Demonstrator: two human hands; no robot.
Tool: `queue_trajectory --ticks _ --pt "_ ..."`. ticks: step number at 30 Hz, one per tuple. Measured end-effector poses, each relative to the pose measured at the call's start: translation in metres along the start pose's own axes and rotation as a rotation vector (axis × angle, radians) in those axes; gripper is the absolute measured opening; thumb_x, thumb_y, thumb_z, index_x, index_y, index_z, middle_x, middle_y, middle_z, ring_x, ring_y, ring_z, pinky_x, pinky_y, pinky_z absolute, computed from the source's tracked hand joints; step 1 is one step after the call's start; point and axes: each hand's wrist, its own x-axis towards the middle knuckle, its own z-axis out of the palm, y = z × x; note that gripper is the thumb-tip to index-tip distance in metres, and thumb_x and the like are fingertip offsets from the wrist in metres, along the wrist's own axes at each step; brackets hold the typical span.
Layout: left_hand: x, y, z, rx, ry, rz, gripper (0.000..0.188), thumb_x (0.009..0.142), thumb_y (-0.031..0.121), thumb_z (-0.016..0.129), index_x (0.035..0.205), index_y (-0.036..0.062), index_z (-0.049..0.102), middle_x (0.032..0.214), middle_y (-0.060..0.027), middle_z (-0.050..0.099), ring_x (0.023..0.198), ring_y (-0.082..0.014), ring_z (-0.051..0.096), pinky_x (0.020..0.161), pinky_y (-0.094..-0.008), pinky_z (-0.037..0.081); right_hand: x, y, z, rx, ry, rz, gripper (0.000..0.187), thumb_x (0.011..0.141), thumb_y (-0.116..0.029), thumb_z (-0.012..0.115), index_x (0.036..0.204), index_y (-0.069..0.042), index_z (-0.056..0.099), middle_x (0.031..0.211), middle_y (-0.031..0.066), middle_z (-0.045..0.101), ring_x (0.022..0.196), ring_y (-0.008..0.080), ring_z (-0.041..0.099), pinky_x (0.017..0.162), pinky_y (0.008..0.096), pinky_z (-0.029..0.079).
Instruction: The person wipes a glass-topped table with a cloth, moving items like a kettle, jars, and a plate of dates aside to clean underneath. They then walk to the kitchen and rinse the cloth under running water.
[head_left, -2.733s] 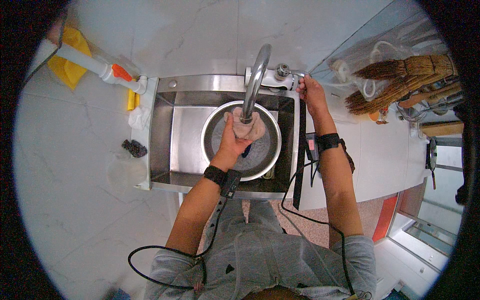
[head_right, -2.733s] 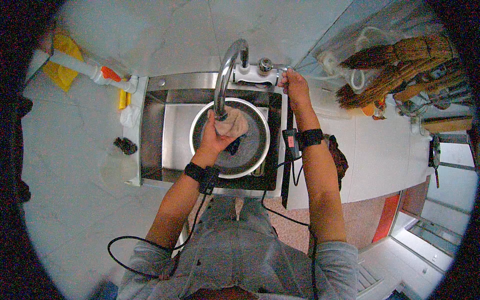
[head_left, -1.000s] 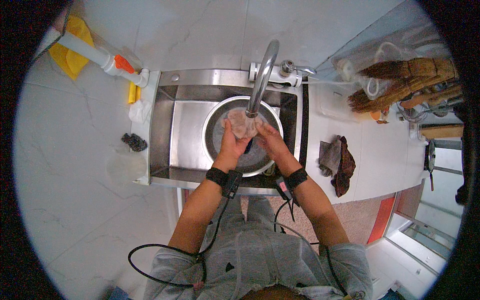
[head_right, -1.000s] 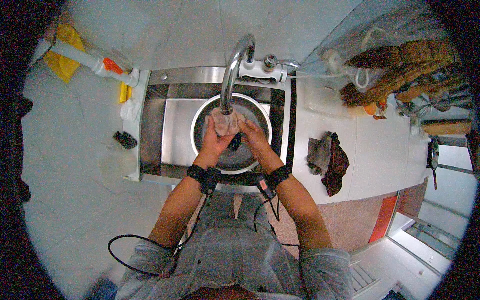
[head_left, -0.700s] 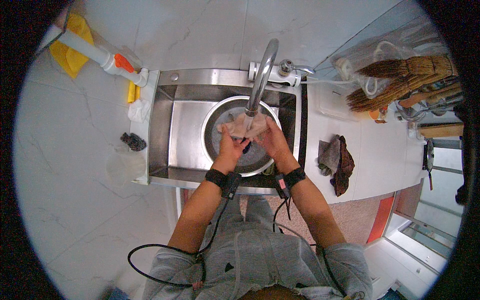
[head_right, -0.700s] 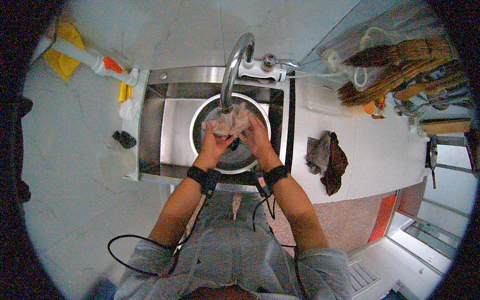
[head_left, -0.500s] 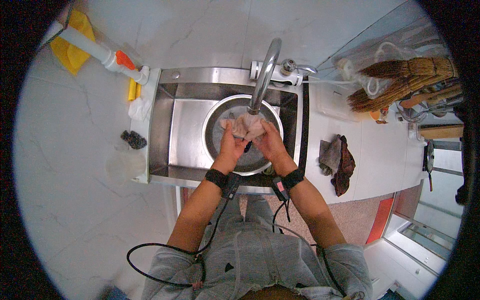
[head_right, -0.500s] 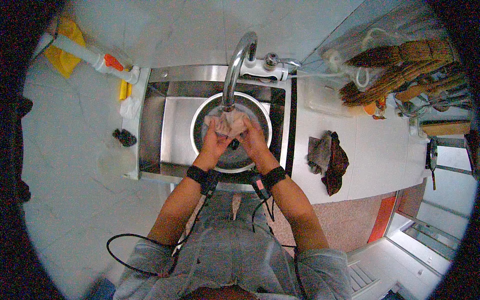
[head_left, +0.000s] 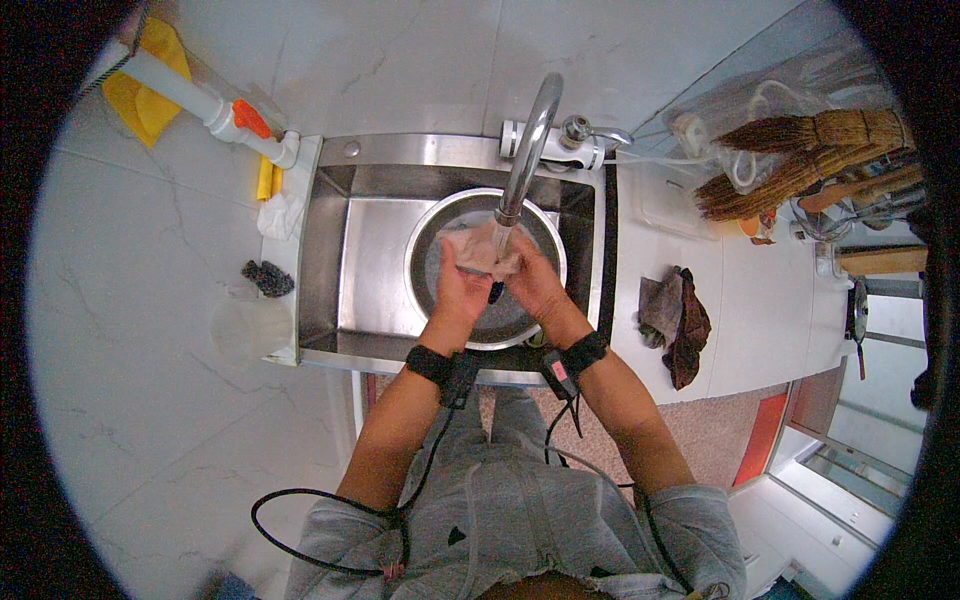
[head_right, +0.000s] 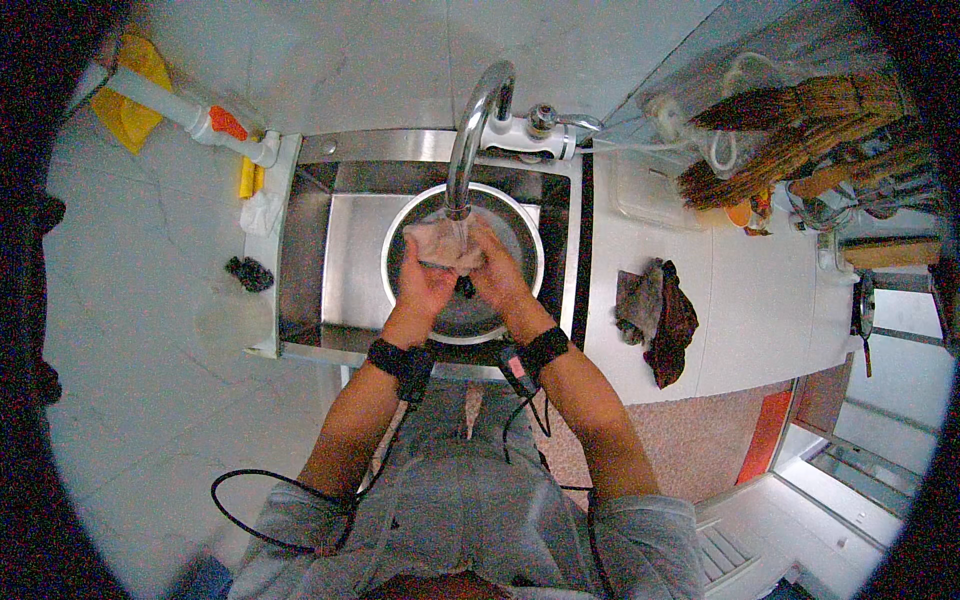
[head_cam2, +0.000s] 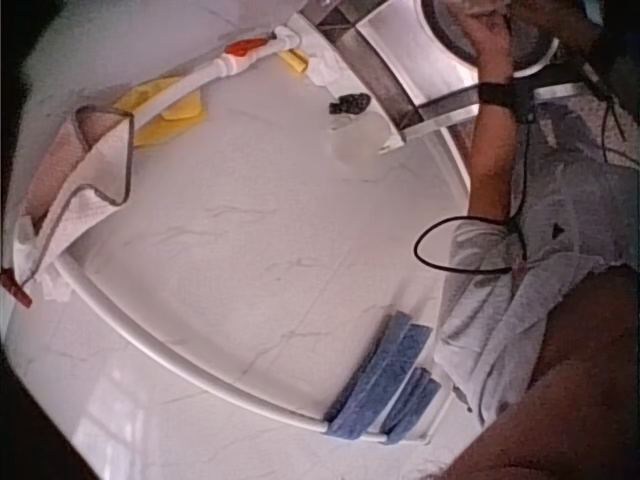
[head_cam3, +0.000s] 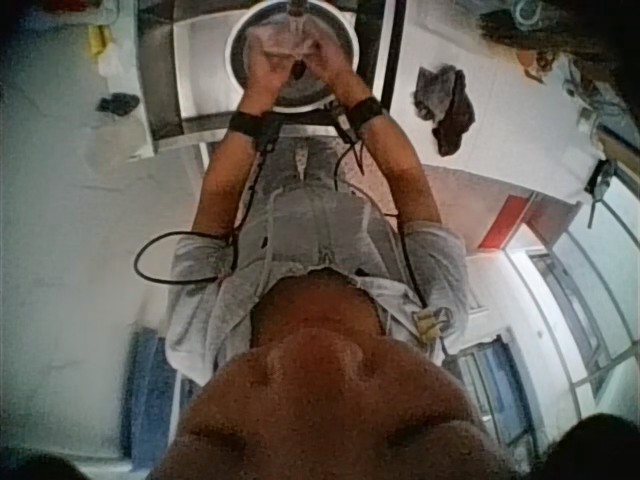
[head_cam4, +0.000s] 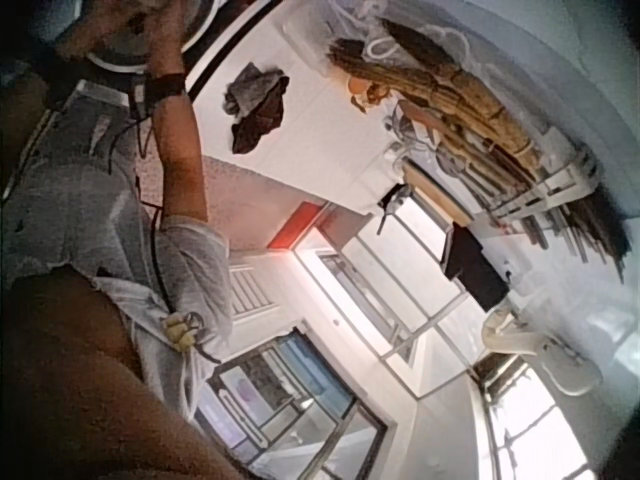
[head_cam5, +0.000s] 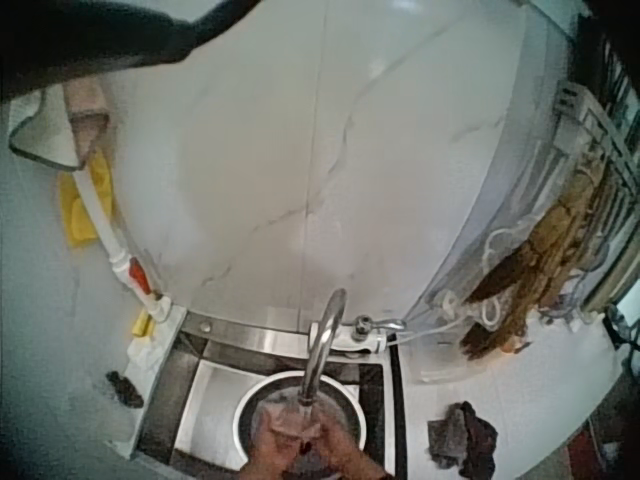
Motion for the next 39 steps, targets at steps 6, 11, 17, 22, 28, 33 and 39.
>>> queue_trajectory --ticks 6,11,17,22,28,33,39 --pt "0.011 0.010 -0.020 0.139 0.017 0.079 0.043 0.096 0.037 0.048 0.123 0.0037 0.051 0.126 -0.0126 0.055 0.112 -0.0253 0.056 0.098 -0.0403 0.044 -0.002 0.009 -0.005 -0.156 0.234 0.017 0.032 0.096 -0.027 0.050 0.119 -0.005 0.055 0.108 0.0039 0.063 0.093 0.0166 0.061 0.083 0.0296 0.049" --pt "0.012 -0.007 -0.014 0.470 0.038 0.224 0.043 0.098 0.035 0.043 0.128 0.0037 0.046 0.125 -0.0119 0.054 0.112 -0.0256 0.055 0.097 -0.0383 0.043 0.007 0.003 -0.006 -0.091 0.237 0.010 0.037 0.097 -0.036 0.047 0.116 -0.005 0.056 0.107 0.0053 0.062 0.095 0.0184 0.060 0.083 0.0314 0.049" --pt "-0.020 -0.037 0.019 0.786 -0.022 0.279 0.058 0.098 0.042 0.040 0.142 0.0054 0.030 0.138 -0.0121 0.042 0.123 -0.0257 0.045 0.102 -0.0378 0.037 -0.002 0.005 0.024 -0.164 0.284 0.100 0.033 0.097 -0.033 0.046 0.117 -0.009 0.055 0.106 0.0043 0.061 0.096 0.0186 0.058 0.083 0.0342 0.049" --pt "-0.008 -0.003 0.030 0.602 -0.157 0.278 0.052 0.101 0.033 0.037 0.147 0.0138 0.024 0.143 -0.0139 0.036 0.128 -0.0255 0.039 0.104 -0.0345 0.033 -0.015 0.008 0.043 -0.672 0.151 -0.019 0.046 0.098 -0.039 0.040 0.130 -0.006 0.044 0.123 0.0087 0.050 0.106 0.0231 0.050 0.091 0.0351 0.043" --pt "-0.009 -0.023 0.018 1.112 -0.110 0.372 0.046 0.100 0.026 0.036 0.141 0.0062 0.033 0.126 -0.0142 0.052 0.115 -0.0263 0.050 0.096 -0.0360 0.041 -0.008 -0.006 0.048 -0.281 0.180 0.211 0.060 0.099 -0.041 0.036 0.145 -0.004 0.025 0.149 0.0118 0.030 0.136 0.0254 0.029 0.110 0.0332 0.023" --pt "0.001 -0.010 0.031 0.784 -0.111 0.177 0.046 0.101 0.022 0.035 0.143 0.0047 0.029 0.131 -0.0140 0.046 0.110 -0.0231 0.050 0.098 -0.0326 0.038 -0.007 -0.002 0.049 -0.379 0.285 0.012 0.036 0.098 -0.034 0.042 0.119 -0.006 0.050 0.114 0.0067 0.057 0.098 0.0195 0.054 0.091 0.0356 0.043" --pt "-0.007 -0.020 0.033 0.882 -0.116 0.259 0.038 0.101 0.027 0.036 0.134 0.0106 0.038 0.128 -0.0112 0.048 0.113 -0.0218 0.050 0.096 -0.0354 0.041 0.000 -0.014 0.053 -0.386 0.197 0.131 0.032 0.099 -0.028 0.041 0.122 -0.008 0.050 0.110 0.0063 0.058 0.094 0.0196 0.055 0.085 0.0362 0.047"
